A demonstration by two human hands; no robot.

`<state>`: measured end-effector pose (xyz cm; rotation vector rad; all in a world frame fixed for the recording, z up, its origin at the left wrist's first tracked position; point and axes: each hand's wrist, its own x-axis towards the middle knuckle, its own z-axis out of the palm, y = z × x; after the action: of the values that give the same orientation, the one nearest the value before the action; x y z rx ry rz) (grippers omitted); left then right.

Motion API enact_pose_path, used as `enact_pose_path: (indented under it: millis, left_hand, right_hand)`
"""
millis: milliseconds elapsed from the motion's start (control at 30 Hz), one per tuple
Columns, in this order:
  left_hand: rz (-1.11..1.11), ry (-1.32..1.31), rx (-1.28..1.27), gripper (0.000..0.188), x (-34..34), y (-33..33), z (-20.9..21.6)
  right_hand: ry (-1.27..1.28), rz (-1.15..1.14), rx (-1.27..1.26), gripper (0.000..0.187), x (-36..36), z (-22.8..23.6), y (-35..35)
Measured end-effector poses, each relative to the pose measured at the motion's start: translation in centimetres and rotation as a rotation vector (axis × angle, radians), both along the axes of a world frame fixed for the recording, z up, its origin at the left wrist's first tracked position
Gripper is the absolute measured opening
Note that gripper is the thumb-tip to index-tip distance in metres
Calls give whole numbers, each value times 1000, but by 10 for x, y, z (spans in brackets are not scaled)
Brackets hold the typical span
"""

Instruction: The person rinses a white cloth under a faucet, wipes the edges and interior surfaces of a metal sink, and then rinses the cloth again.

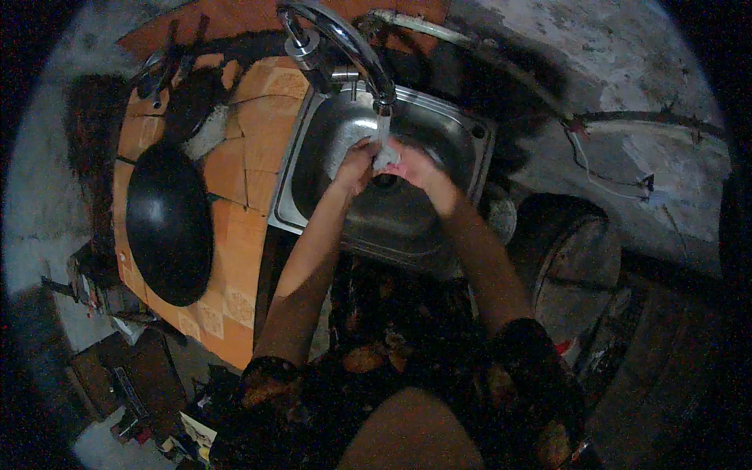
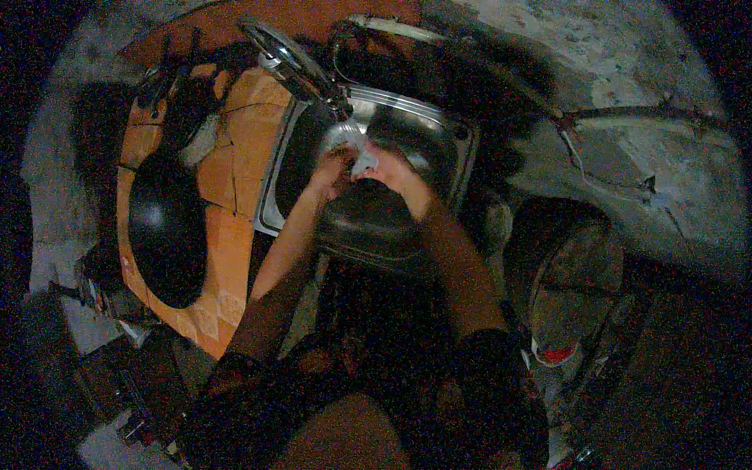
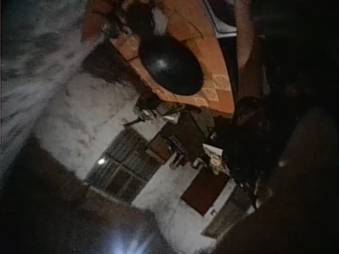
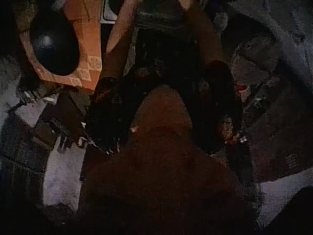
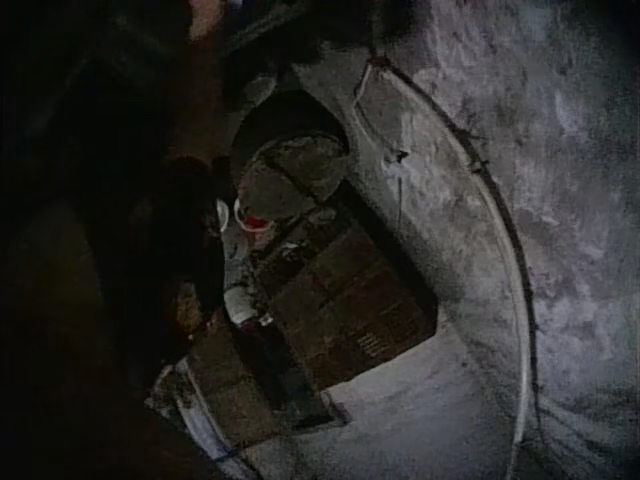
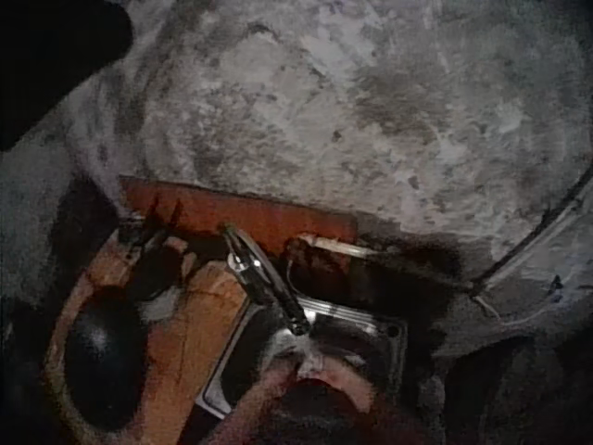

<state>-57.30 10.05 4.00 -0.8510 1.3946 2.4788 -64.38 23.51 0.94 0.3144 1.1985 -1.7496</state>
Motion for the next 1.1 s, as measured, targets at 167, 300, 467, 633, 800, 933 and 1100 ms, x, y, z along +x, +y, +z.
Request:
enact_pose_path:
  millis: [167, 300, 467, 633, 800, 933, 1100]
  left_hand:
    - [-150, -171, -604, 48, 14, -30, -38]
    - [-38, 51, -664, 29, 68, -65, -41]
    - [-14, 15, -751, 19, 96, -74, 3]
    - [5, -84, -700, 17, 114, -79, -5]
    - [-28, 85, -645, 16, 77, -76, -18]
    - [-49, 58, -625, 14, 76, -74, 4]
    - [-121, 132, -709, 15, 64, -76, 11]
  right_hand:
    - [272, -135, -55, 34, 12, -71, 26]
    - [496, -430, 113, 32, -7, -112, 10]
    - [1272, -333, 895, 30, -28, -170, -140]
    - [1590, 48, 576, 31, 34, -229, -182]
    - [1394, 68, 266, 27, 32, -234, -138]
    - [498, -236, 47, 20, -21, -73, -180]
    - [178, -628, -89, 34, -65, -109, -85]
